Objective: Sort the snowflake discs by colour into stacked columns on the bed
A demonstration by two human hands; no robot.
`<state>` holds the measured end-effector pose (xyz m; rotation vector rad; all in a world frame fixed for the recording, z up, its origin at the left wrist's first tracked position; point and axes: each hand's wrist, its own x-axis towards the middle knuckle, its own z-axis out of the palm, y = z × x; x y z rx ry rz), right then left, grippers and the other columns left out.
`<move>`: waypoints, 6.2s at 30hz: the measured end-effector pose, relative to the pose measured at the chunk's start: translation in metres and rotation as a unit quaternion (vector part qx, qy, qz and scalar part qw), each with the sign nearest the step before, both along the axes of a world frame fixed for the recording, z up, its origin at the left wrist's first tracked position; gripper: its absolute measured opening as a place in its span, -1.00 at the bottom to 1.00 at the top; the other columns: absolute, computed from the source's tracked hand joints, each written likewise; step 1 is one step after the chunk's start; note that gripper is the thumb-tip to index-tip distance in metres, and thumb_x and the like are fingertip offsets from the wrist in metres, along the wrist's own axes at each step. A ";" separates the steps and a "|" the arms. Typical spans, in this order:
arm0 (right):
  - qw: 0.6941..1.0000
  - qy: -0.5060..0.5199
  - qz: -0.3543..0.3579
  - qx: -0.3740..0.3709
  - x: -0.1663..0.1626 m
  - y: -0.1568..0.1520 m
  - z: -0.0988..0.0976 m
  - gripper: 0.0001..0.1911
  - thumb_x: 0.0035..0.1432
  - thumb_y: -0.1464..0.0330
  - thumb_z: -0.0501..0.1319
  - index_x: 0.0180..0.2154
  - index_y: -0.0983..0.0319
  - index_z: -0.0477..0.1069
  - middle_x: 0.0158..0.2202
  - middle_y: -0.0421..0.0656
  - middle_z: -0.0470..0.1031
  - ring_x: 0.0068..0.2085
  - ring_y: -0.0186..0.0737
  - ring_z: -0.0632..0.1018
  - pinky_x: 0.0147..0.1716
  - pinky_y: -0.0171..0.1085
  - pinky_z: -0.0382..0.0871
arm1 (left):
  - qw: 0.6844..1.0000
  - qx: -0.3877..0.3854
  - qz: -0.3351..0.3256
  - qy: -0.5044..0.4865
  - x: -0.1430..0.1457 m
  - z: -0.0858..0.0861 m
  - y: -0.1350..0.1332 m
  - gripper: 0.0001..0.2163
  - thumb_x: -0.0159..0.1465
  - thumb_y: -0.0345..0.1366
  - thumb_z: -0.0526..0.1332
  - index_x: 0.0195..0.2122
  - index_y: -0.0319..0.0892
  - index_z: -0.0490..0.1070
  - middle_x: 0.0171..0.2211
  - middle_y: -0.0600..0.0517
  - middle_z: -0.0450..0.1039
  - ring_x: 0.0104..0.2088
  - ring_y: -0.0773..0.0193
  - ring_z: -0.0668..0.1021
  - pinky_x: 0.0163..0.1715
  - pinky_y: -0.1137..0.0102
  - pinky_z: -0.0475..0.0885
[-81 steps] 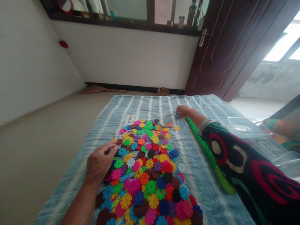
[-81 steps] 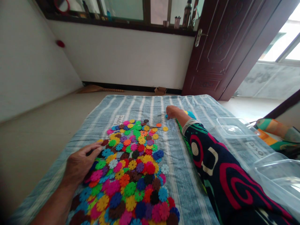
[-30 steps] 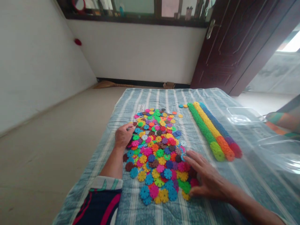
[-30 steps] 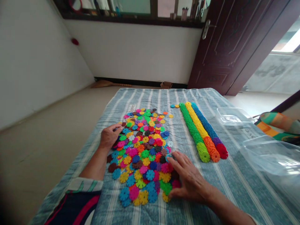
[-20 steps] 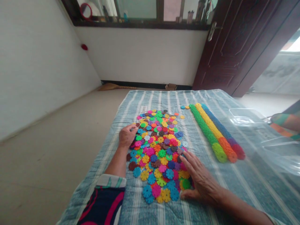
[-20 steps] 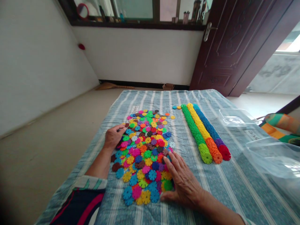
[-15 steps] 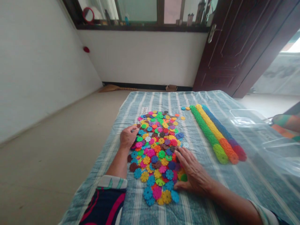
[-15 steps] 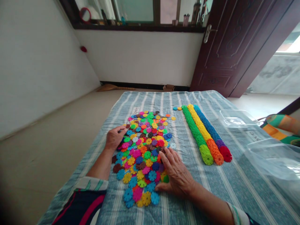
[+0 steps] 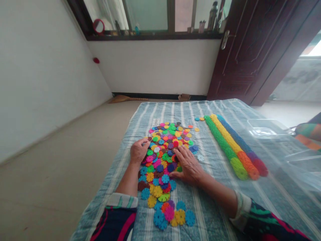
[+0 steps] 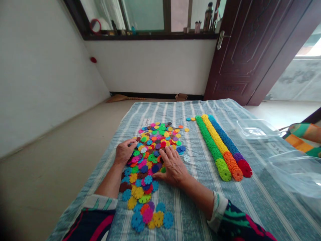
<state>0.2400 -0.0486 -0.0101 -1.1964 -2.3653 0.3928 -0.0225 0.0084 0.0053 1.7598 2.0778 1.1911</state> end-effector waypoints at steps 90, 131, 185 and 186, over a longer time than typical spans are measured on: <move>0.968 0.242 -0.060 -0.037 -0.007 0.004 -0.012 -0.51 0.05 0.38 0.23 0.07 0.22 0.34 0.21 0.07 0.24 0.22 0.02 0.31 0.19 0.03 0.23 | 0.993 -0.007 -0.095 -0.063 0.027 0.007 -0.005 -0.76 0.11 -0.15 0.18 -0.36 -0.16 0.57 -0.18 0.01 0.62 -0.12 0.13 0.60 0.03 0.31 0.45; 0.966 0.232 0.097 0.064 0.024 -0.031 0.011 -0.80 0.28 0.47 0.06 -0.28 0.18 0.44 -0.26 -0.08 0.53 -0.20 -0.21 0.52 -0.22 -0.22 0.45 | 0.985 -0.031 -0.087 -0.144 0.039 0.017 -0.016 -0.75 0.11 -0.12 0.22 -0.43 -0.17 0.59 -0.40 0.05 0.62 -0.29 0.18 0.62 -0.16 0.37 0.49; 0.970 0.210 0.108 0.061 0.025 -0.025 0.012 -0.83 0.27 0.47 0.09 -0.35 0.21 0.41 -0.32 -0.10 0.50 -0.27 -0.25 0.49 -0.27 -0.29 0.38 | 0.966 -0.032 -0.083 -0.243 0.041 0.021 -0.018 -0.83 0.05 -0.20 0.28 -0.45 -0.16 0.61 -0.42 0.07 0.62 -0.28 0.20 0.60 -0.16 0.40 0.44; 0.970 0.210 0.108 0.061 0.025 -0.025 0.012 -0.83 0.27 0.47 0.09 -0.34 0.21 0.41 -0.32 -0.11 0.50 -0.27 -0.25 0.49 -0.27 -0.29 0.38 | 0.966 -0.031 -0.084 -0.243 0.041 0.020 -0.018 -0.82 0.05 -0.19 0.29 -0.44 -0.16 0.61 -0.41 0.07 0.62 -0.28 0.20 0.60 -0.15 0.39 0.44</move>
